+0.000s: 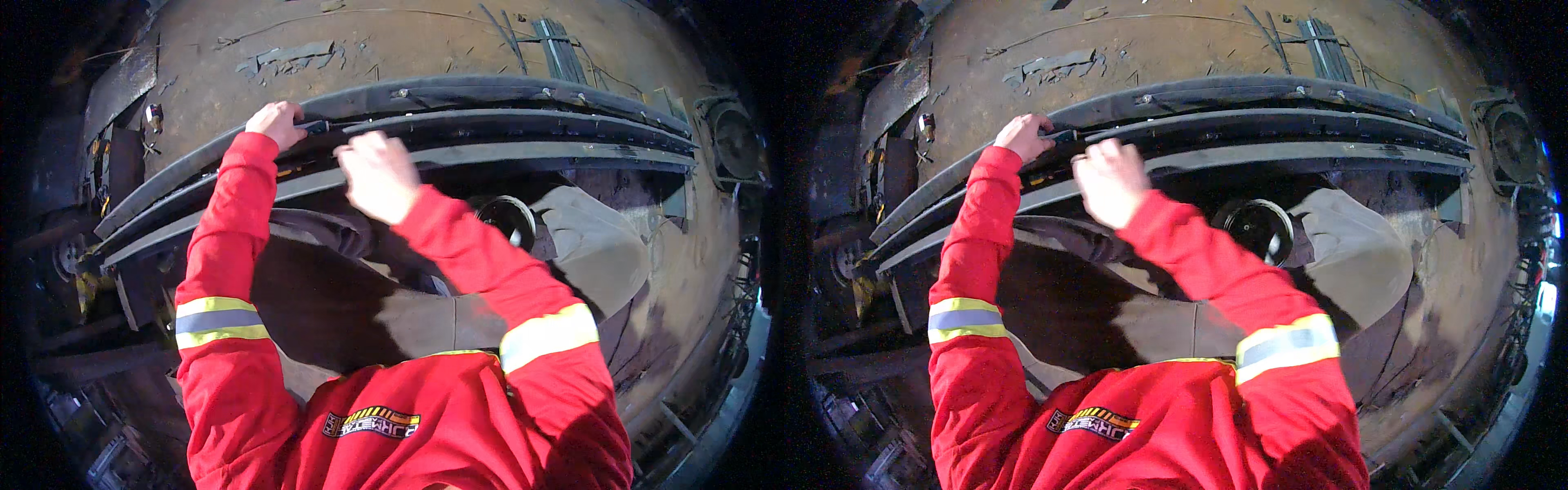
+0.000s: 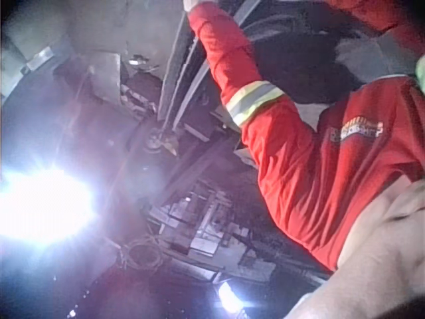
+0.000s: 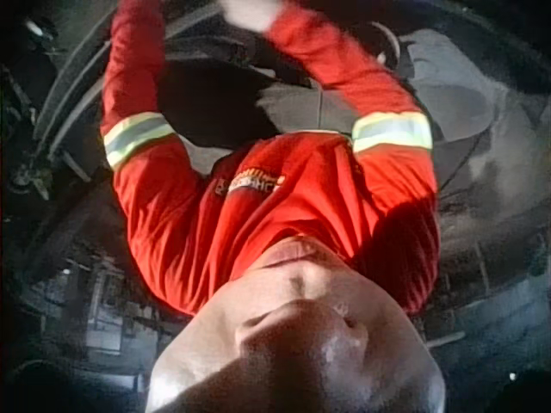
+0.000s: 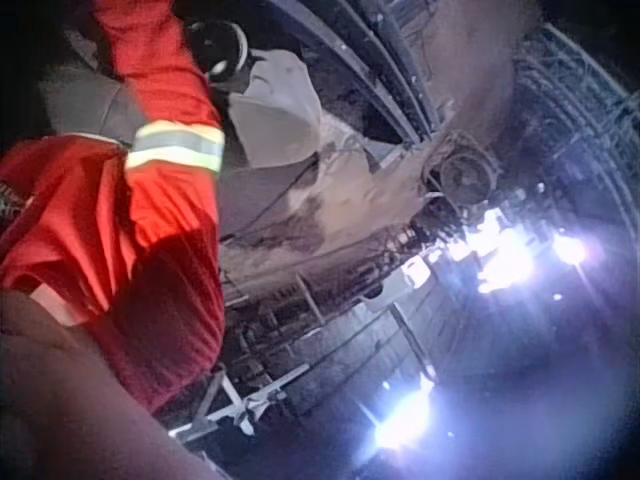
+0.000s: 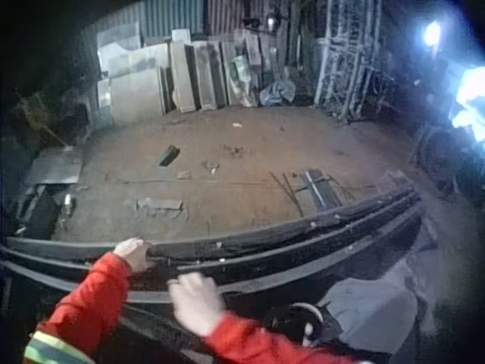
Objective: The person assembles a metal frame structure by hand, using a screwdriver to tighten screws and securing long metal strips into place. The worker repeatedly positions and fastens components on a workbench in a workshop environment.
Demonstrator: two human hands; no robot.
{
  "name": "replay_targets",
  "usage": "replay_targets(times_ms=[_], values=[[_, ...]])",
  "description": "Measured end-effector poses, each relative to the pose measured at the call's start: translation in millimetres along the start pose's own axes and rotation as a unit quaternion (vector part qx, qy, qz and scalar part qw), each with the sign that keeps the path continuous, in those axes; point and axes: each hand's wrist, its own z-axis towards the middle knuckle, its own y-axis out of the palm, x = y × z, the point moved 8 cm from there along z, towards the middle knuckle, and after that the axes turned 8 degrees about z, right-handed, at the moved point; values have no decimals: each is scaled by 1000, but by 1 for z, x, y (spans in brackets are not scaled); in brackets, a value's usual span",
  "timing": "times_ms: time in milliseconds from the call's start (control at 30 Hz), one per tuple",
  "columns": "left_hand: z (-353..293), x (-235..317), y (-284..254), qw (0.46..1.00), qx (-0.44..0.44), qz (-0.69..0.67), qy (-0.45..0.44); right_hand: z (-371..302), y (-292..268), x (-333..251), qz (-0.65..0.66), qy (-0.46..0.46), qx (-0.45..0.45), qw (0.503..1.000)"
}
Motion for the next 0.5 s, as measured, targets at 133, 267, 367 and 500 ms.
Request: replay_targets(times_ms=[133, 267, 367, 500], values=[[19, -1, 8, 998, -66, 15, 2, -66, -33, 95, -19, -96, 9, 995], [14, 7, -5, 999, -33, 15, 28, -68, -17, 114, 35, -145, 34, 988], [6, 8, -21, 998, -32, -52, -3, -64, -12, 114, 21, -187, 34, 982], [-5, 13, -61, 980, 65, -179, 63, -67, 0, 116, -54, -224, 30, 973]])
